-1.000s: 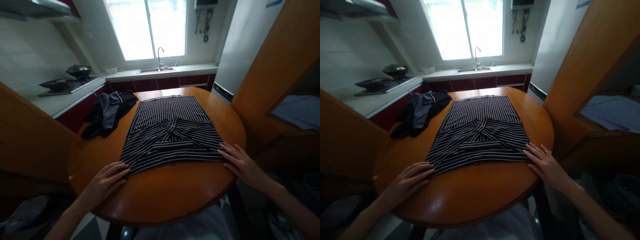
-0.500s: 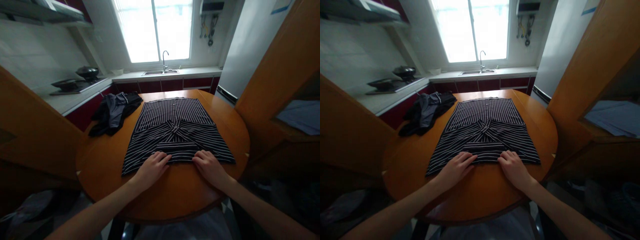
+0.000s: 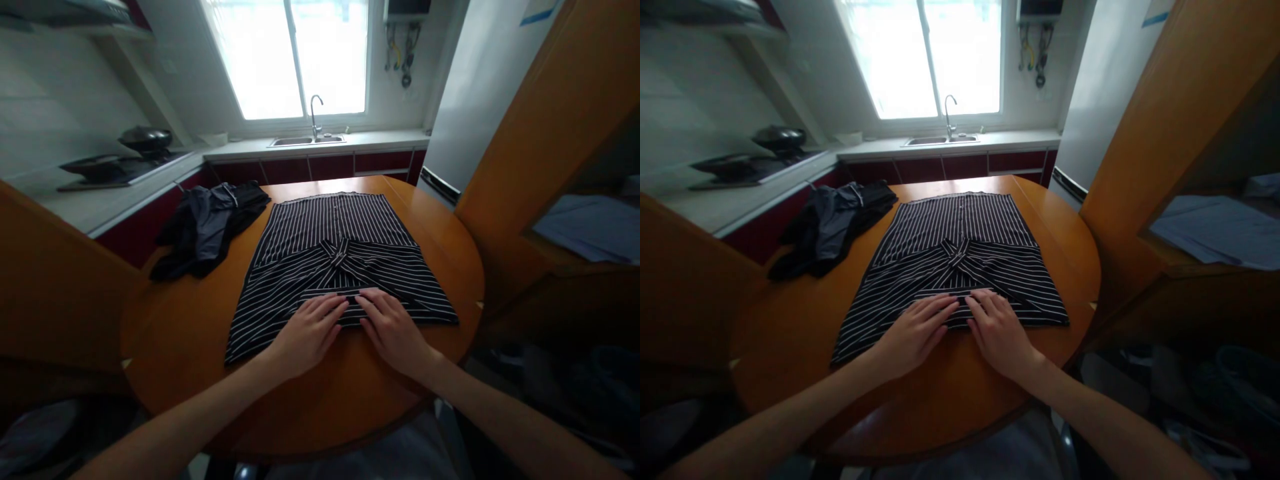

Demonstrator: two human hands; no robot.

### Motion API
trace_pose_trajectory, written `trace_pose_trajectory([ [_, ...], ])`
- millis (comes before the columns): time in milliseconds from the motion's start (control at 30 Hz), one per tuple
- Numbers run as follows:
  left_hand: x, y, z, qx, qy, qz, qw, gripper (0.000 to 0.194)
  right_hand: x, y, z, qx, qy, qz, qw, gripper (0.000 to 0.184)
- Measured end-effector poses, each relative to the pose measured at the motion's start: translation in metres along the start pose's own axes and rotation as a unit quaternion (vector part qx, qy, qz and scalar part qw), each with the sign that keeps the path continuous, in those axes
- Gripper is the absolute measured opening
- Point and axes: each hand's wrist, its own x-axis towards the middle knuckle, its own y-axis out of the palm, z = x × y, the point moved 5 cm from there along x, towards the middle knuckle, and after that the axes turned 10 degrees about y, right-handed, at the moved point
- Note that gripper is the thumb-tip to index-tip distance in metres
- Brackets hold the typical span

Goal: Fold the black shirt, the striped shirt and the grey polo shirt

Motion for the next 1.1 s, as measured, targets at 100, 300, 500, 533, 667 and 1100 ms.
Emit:
trace_pose_trajectory([
  [100, 0.015, 0.021, 0.009, 0.025, -0.015, 0.029, 0.999, 0.052, 0.009, 0.024, 0.006, -0.024, -0.027, 0.036, 0.999, 0.056],
  [300, -0.002, 0.039, 0.021, 0.056, -0.047, 0.069, 0.995, 0.068, -0.001, 0.039, -0.024, -0.059, -0.026, 0.082, 0.995, 0.069],
  [500, -0.045, 0.025, 0.037, 0.083, -0.122, 0.095, 0.984, 0.071, -0.015, 0.023, -0.052, -0.104, 0.0, 0.075, 0.992, 0.07],
  [533, -0.053, 0.024, 0.04, 0.086, -0.13, 0.099, 0.983, 0.072, -0.017, 0.021, -0.055, -0.11, 0.003, 0.073, 0.991, 0.07],
  [667, -0.078, 0.014, 0.048, 0.092, -0.142, 0.109, 0.98, 0.073, -0.026, 0.018, -0.07, -0.126, 0.011, 0.066, 0.99, 0.073],
  [1100, -0.155, -0.036, 0.06, 0.034, -0.103, 0.109, 0.988, 0.068, -0.064, -0.018, -0.14, -0.167, 0.01, 0.008, 0.986, 0.064],
])
